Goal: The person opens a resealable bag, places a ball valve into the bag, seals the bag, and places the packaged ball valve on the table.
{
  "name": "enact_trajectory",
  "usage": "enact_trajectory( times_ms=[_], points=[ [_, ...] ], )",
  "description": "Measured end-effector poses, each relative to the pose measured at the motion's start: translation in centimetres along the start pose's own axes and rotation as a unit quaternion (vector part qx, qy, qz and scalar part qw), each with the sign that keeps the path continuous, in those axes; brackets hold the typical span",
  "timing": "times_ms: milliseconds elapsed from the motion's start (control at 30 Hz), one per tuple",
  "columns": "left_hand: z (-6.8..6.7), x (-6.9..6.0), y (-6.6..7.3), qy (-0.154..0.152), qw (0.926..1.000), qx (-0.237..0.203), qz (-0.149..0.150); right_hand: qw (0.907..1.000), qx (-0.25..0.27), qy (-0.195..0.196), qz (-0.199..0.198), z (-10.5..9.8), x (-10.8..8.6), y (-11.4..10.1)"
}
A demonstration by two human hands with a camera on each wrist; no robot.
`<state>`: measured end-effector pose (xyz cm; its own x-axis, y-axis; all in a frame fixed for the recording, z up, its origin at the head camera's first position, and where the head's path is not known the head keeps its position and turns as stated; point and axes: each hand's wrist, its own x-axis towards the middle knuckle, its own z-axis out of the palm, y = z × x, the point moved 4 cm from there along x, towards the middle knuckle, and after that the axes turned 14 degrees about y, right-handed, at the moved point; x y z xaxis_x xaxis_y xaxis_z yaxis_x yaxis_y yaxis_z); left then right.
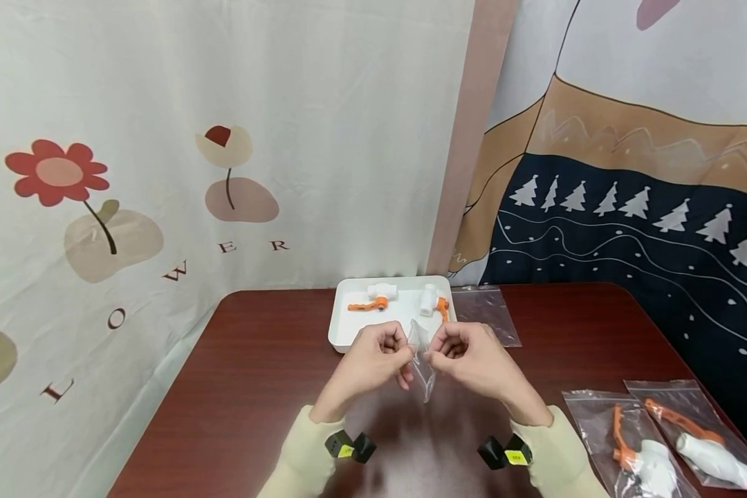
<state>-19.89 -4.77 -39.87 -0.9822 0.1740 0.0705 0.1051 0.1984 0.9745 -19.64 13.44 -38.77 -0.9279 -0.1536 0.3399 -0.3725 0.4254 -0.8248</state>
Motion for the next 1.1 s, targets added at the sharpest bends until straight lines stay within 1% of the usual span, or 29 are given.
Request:
enact_trajectory(
  times_ms=[100, 200, 233, 333, 400, 500, 600, 700, 767, 833, 900, 967, 1033, 1100],
  points=[
    [-0.5, -0.2, 0.2, 0.031, 0.9985, 0.045, 0.004, 0.9958, -0.069, 0.046, -0.039, -0.6, -0.1, -0.5],
    [-1.2, -0.3, 0.4, 0.051, 0.9947, 0.088, 0.009, 0.9883, -0.117, 0.075, -0.063, -1.1, -0.3, -0.9],
    [-1.4, -0.4, 0.4, 0.055, 0.9931, 0.102, 0.011, 0.9857, -0.130, 0.082, -0.069, -1.3, -0.3, -1.0],
    [-1.9, -0.6, 0.5, 0.059, 0.9892, 0.134, 0.008, 0.9799, -0.164, 0.092, -0.066, -1.8, -0.5, -1.2],
    [-2.2, -0.7, 0.5, 0.051, 0.9868, 0.154, 0.004, 0.9762, -0.186, 0.094, -0.059, -2.0, -0.6, -1.3],
    [-2.4, -0.9, 0.5, 0.024, 0.9819, 0.188, -0.001, 0.9729, -0.211, 0.082, -0.045, -1.9, -0.8, -1.6],
    [-2.8, -1.3, 0.8, -0.002, 0.9744, 0.225, 0.000, 0.9696, -0.231, 0.069, -0.041, -1.7, -1.1, -1.9],
    [-3.2, -1.6, 1.4, -0.011, 0.9689, 0.247, 0.008, 0.9670, -0.244, 0.057, -0.046, -1.8, -1.3, -2.2],
    [-3.3, -1.8, 1.6, -0.012, 0.9683, 0.249, 0.016, 0.9681, -0.241, 0.052, -0.046, -1.9, -1.5, -2.4],
    [-3.3, -1.7, 1.8, -0.009, 0.9697, 0.242, 0.029, 0.9725, -0.223, 0.048, -0.046, -2.0, -1.6, -2.4],
    [-3.1, -1.7, 1.9, -0.009, 0.9756, 0.216, 0.035, 0.9779, -0.199, 0.048, -0.042, -2.1, -1.5, -2.4],
    [-2.8, -1.5, 1.8, -0.012, 0.9825, 0.182, 0.040, 0.9828, -0.173, 0.053, -0.035, -2.2, -1.4, -2.2],
    [-2.5, -1.4, 1.7, -0.020, 0.9885, 0.145, 0.038, 0.9859, -0.153, 0.059, -0.031, -2.1, -1.2, -2.1],
    [-2.2, -1.3, 1.5, -0.030, 0.9921, 0.117, 0.035, 0.9880, -0.139, 0.063, -0.025, -2.1, -0.9, -1.9]
  ],
)
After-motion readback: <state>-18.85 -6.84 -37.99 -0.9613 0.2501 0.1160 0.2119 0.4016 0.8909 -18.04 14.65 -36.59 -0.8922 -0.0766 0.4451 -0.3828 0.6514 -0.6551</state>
